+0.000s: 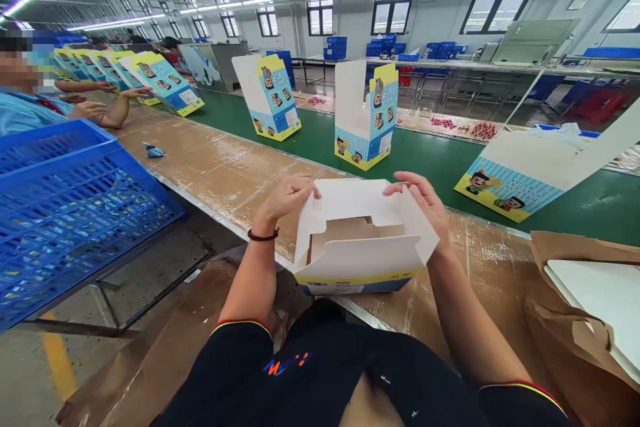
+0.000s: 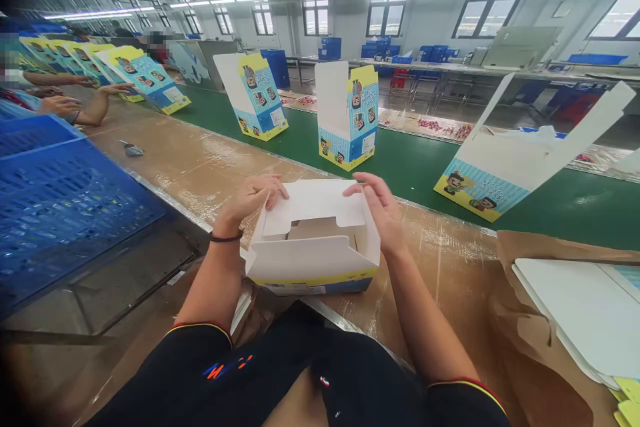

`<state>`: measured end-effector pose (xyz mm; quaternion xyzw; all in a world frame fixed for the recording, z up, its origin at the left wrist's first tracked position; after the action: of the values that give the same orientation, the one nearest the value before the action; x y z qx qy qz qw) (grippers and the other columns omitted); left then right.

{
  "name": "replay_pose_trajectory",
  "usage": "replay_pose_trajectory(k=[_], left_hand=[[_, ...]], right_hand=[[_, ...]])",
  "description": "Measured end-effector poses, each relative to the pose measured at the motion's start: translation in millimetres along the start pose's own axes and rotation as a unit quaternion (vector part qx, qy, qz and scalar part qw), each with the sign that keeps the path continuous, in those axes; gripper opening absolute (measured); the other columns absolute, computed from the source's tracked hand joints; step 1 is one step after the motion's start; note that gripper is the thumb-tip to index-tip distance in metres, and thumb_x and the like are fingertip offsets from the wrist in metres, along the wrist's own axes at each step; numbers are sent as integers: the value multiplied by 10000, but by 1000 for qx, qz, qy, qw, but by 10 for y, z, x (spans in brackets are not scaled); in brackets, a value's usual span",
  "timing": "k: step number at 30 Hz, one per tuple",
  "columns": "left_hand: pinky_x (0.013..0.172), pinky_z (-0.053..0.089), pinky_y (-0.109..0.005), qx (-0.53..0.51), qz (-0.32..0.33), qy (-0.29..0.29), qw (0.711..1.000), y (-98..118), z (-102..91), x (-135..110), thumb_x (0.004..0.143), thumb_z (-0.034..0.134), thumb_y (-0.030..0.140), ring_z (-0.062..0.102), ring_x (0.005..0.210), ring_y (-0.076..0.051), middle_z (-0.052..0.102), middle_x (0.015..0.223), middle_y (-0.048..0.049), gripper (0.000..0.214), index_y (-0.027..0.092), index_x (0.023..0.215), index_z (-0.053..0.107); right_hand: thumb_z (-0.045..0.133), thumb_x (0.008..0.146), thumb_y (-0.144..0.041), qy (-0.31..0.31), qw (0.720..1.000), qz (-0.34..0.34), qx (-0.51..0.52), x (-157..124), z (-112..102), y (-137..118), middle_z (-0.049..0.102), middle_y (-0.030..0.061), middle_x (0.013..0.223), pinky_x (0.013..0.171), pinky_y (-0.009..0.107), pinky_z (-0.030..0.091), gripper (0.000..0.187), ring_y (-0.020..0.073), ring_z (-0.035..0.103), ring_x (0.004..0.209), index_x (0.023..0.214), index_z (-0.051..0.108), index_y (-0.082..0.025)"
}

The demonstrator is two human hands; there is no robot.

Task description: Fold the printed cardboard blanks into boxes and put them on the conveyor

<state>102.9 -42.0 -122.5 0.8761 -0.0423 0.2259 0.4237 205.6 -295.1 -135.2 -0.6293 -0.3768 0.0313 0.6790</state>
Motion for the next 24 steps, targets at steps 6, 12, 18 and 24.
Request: replay_pose_trajectory(k=[6,12,18,24], left_hand=[[1087,378,-537,197,7,15,980,206,249,-15,662,818,411,567,775,-272,417,469,-4,448,251,404,489],[817,499,-380,139,34,-2,990,459,398,-230,802,675,312,599,761,-223,668,733,-31,77,259,763,714],[716,527,-357,-8,-11,17,1000,452,134,-600,926,524,564,681,700,-229,740,690,-64,444,268,720,782],[1042,515,-444,-5,-10,-2,1000,599,172,-864,843,578,747,708,963,-278,783,927,-75,556,231,907,775]], right_hand=[[653,914,-388,-191,928,-86,-308,78,307,-12,730,92,1087,1040,512,446,228,296,638,1067,1058,763,-250],[654,927,-414,-195,938,-84,-274,-45,241,-94,688,36,767,707,334,507,224,200,625,720,882,780,-235],[284,894,-946,-327,940,-28,-94,-318,-17,-369,771,88,1185,1052,473,531,909,322,709,1159,1390,692,-303],[647,923,-705,-146,969,35,-195,-350,-3,-359,634,147,1434,966,506,600,1001,335,714,1112,1699,173,-285]])
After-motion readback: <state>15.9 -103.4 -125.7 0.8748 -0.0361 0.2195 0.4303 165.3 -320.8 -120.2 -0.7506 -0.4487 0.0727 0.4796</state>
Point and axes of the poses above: each hand's wrist, its own x-axis towards the middle knuckle, its own z-axis out of the palm, y = z × x, the point moved 5 cm from there along x, towards the middle knuckle
